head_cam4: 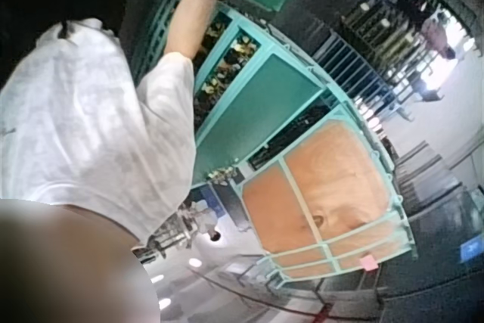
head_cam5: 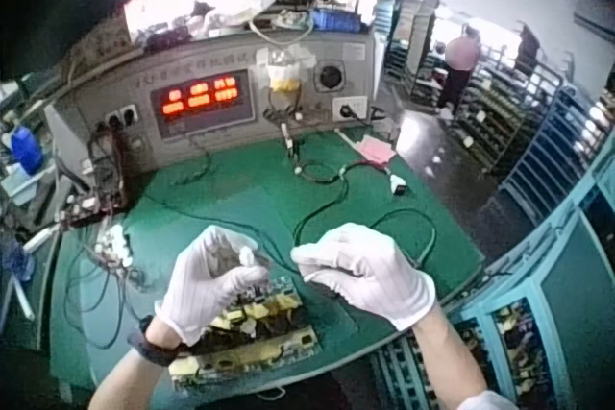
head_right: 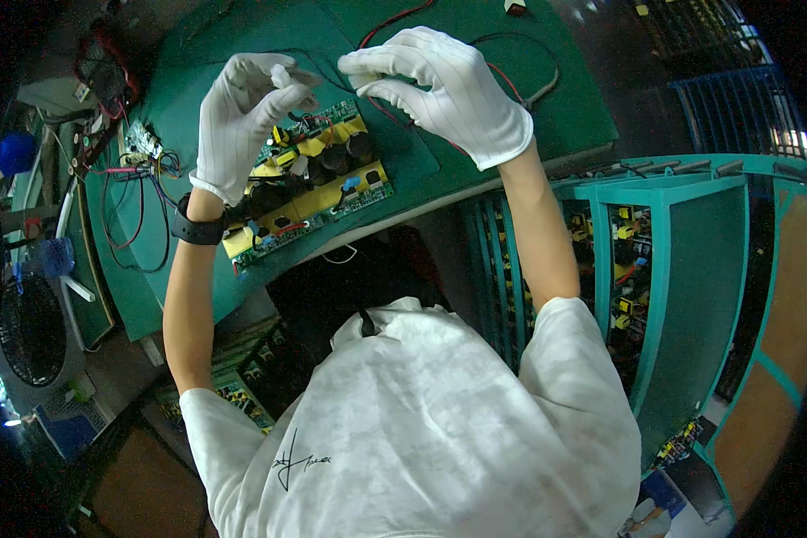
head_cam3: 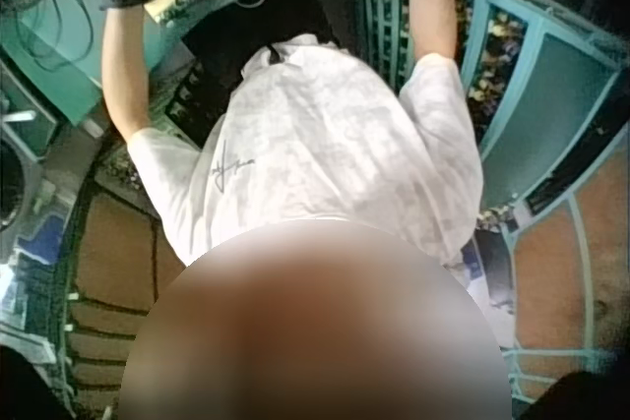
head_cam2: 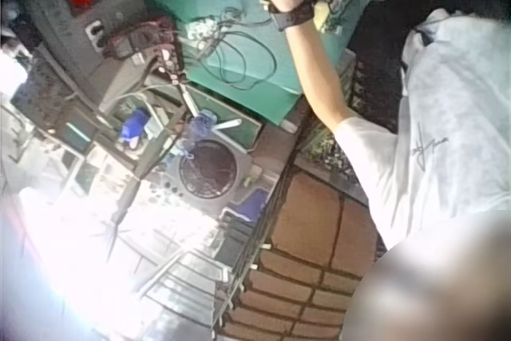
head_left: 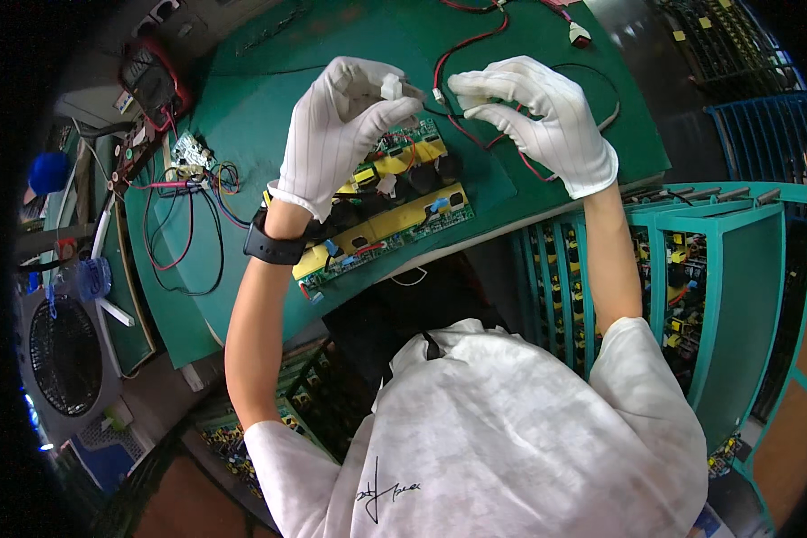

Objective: The person performs testing and connection checks on an electronic circuit board assembly with multimeter probes and a testing device, connecting it to a power supply module at a factory station.

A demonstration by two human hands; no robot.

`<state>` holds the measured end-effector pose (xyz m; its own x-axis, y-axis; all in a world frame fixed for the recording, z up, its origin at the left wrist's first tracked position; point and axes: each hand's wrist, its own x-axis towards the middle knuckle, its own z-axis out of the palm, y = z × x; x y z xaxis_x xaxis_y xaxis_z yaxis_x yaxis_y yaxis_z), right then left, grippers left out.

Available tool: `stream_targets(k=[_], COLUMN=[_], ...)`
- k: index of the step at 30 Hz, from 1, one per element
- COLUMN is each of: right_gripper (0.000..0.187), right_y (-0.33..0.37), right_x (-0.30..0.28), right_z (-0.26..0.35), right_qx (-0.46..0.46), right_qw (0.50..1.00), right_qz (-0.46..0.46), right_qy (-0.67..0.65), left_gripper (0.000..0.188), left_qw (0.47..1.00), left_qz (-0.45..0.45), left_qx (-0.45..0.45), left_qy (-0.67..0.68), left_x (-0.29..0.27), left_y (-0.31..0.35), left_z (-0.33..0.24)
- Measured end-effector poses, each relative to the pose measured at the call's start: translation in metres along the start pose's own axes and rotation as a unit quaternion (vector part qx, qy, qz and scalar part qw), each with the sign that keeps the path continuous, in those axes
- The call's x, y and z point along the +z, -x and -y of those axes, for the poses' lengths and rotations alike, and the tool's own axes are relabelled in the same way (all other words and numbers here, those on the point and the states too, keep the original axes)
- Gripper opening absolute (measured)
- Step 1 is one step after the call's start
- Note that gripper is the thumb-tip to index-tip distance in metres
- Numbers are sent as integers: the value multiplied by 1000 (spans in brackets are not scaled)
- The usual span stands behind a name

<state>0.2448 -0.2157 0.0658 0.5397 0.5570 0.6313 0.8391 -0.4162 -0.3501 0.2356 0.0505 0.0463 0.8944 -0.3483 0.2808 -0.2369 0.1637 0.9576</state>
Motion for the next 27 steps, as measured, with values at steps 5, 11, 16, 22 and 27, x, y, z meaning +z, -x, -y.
stream_targets(k=[5,11,16,22,27], right_gripper=[27,27,29,29,31], right_y=[1,-5,-6,-4,-7], right_x=[-1,-6,-14,-17,-17], right_z=[0,13,21,21,21], right_qx=[-5,2,5,-7,1], right_qw=[999,999,998,995,995], right_qz=[-20,-13,34,62,74], right_qy=[28,29,46,79,66], left_gripper=[34,34,29,26,23], left_qw=[996,967,955,947,946], left_qz=[20,66,99,90,85], left_qx=[-18,51,-30,17,62], left_qy=[-84,-242,-279,-307,-306], left_x=[6,13,20,22,21], left_y=[1,1,-1,0,1], left_z=[-2,-5,-19,-18,-12])
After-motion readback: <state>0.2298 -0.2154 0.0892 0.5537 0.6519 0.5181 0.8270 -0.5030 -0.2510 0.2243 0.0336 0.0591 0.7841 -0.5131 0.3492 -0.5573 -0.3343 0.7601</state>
